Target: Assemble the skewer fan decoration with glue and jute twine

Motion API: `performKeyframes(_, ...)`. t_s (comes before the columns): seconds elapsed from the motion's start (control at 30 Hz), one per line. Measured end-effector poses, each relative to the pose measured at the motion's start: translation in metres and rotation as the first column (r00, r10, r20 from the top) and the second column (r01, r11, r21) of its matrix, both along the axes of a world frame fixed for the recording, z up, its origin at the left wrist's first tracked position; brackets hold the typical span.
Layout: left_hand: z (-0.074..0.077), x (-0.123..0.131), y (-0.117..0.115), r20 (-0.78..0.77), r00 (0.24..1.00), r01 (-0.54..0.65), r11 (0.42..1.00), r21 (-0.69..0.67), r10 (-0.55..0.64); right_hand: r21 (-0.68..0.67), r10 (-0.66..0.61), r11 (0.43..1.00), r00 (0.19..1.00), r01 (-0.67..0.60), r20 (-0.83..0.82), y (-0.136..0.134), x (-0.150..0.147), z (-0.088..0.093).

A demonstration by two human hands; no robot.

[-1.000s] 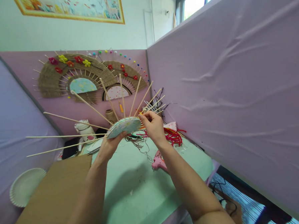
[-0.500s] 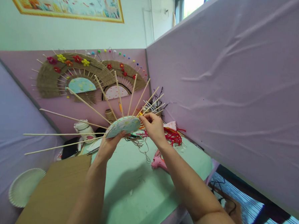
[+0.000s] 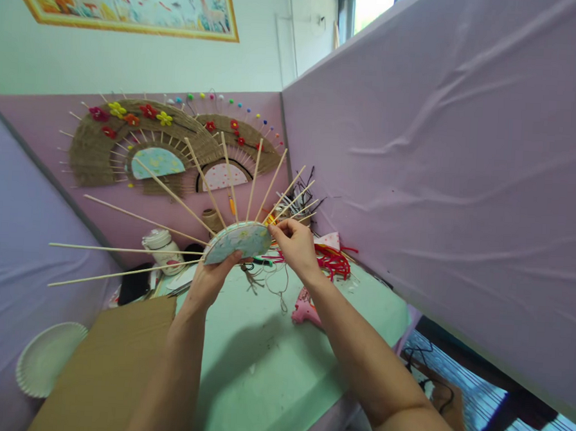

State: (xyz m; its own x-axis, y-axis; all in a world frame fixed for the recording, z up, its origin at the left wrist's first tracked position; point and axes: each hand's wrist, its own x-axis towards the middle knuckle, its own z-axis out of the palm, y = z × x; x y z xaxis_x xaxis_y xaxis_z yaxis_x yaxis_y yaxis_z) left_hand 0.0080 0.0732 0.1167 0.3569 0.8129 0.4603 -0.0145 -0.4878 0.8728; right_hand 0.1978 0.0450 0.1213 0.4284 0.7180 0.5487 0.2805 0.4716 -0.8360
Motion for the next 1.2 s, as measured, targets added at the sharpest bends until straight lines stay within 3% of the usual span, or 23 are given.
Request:
performKeyframes(0.13, -0.001, 0.003, -0.001, 0.049, 0.999, 0.02, 0.998, -0.056, -0.018, -0.007, -0.016, 1.0, 0.999, 0.017, 0.032, 0.004, 0.001, -0.002)
performKeyframes(0.3, -0.004, 0.003, 0.006, 0.193, 0.974, -0.068, 0.966, -0.25, 0.119, 0.012, -0.084, 0.996, 0.99, 0.083, 0.112, 0.005, 0.002, -0.013)
performKeyframes(0.47, 0.0, -0.003, 0.01, 0.314, 0.928, -0.107, 0.951, -0.29, 0.2, 0.145, -0.212, 0.971, 0.962, 0.188, 0.172, 0.0, -0.017, -0.014)
performKeyframes(0.6, 0.007, -0.007, 0.006, 0.291, 0.921, -0.162, 0.935, -0.317, 0.258, 0.305, -0.215, 0.942, 0.948, 0.137, 0.236, -0.004, -0.055, 0.007)
performKeyframes(0.77, 0.017, -0.013, -0.002, 0.227, 0.922, -0.262, 0.938, -0.227, 0.313, 0.534, -0.242, 0.844, 0.925, 0.052, 0.292, 0.004, -0.099, 0.028)
performKeyframes(0.93, 0.018, -0.025, 0.001, 0.195, 0.91, -0.321, 0.92, -0.224, 0.365, 0.549, -0.197, 0.836, 0.939, 0.01, 0.282, 0.022, -0.114, 0.022)
performKeyframes(1.2, 0.01, -0.037, 0.012, 0.185, 0.9, -0.351, 0.908, -0.228, 0.394, 0.505, -0.145, 0.861, 0.922, -0.061, 0.358, 0.031, -0.101, 0.012)
